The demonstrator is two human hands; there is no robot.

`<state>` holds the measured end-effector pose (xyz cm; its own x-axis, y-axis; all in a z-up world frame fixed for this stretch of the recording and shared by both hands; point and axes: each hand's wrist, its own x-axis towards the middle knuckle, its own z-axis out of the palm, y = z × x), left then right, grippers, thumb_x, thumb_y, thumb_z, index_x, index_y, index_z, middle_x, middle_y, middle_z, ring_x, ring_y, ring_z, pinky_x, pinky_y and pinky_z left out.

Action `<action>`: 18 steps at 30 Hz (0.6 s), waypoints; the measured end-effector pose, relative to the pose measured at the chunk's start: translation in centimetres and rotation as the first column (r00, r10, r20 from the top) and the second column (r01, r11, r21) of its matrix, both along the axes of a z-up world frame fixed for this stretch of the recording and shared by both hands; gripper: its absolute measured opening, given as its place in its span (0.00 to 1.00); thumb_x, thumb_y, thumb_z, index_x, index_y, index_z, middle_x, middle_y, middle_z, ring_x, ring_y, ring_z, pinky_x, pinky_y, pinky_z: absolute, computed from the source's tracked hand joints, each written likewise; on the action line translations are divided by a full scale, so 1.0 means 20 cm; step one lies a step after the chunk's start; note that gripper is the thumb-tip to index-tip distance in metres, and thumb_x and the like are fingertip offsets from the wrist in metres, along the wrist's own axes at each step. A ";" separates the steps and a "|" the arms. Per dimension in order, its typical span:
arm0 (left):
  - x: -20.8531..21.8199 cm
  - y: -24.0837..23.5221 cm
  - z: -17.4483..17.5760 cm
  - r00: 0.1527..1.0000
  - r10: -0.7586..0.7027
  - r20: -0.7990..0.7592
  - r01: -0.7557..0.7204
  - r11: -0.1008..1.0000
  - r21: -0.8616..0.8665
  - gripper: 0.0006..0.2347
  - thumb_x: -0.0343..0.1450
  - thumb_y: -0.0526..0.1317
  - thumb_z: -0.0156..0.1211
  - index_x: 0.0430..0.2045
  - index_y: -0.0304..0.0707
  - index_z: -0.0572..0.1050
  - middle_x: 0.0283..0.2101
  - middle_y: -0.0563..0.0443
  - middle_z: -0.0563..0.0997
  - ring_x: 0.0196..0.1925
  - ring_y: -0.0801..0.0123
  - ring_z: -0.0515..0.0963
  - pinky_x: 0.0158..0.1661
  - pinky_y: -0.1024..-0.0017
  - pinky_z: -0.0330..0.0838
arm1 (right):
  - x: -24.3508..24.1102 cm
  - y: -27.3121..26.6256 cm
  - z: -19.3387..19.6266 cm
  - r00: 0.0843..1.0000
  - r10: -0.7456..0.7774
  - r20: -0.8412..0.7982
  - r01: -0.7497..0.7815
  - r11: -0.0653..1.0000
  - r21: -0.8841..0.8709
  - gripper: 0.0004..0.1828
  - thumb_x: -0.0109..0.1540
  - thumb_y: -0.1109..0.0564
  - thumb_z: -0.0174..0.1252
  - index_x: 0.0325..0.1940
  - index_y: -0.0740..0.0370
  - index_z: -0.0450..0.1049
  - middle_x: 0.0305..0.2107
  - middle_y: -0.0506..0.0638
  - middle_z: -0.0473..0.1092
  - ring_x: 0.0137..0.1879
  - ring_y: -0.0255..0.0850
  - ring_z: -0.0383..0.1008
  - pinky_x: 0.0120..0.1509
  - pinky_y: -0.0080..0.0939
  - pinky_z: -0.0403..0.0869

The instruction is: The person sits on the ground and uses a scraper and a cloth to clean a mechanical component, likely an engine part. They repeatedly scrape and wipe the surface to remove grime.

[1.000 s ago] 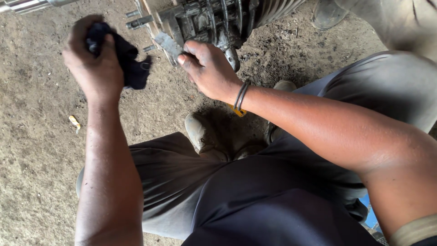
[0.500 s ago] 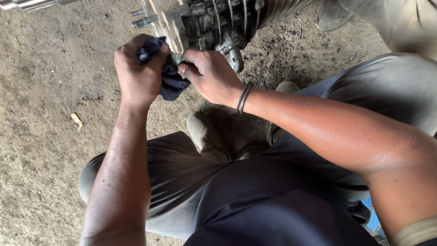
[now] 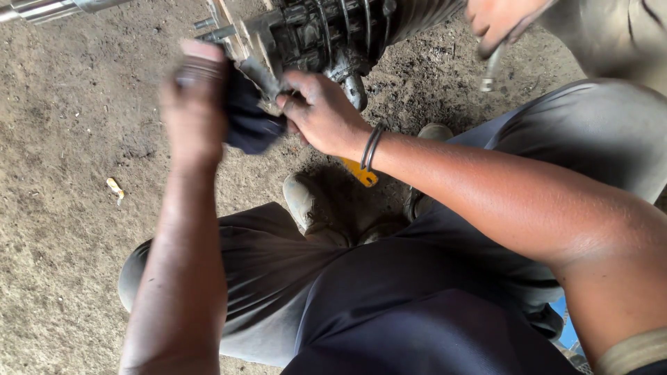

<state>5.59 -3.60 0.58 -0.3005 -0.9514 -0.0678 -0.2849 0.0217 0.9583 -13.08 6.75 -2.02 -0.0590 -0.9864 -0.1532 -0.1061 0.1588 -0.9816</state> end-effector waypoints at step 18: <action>-0.08 0.09 -0.01 0.813 -0.208 0.543 0.448 0.820 -0.357 0.06 0.80 0.38 0.62 0.44 0.35 0.81 0.42 0.42 0.86 0.36 0.69 0.87 0.35 0.75 0.83 | -0.08 0.02 -0.06 0.883 -0.282 0.374 0.112 0.903 0.416 0.10 0.69 0.57 0.46 0.50 0.57 0.71 0.27 0.51 0.72 0.25 0.39 0.73 0.22 0.38 0.74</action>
<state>3.96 -1.70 0.29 -0.6455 -0.7536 0.1243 -0.5778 0.5883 0.5657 -14.63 7.15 -3.12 -0.0928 -0.8239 -0.5591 0.3706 0.4926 -0.7874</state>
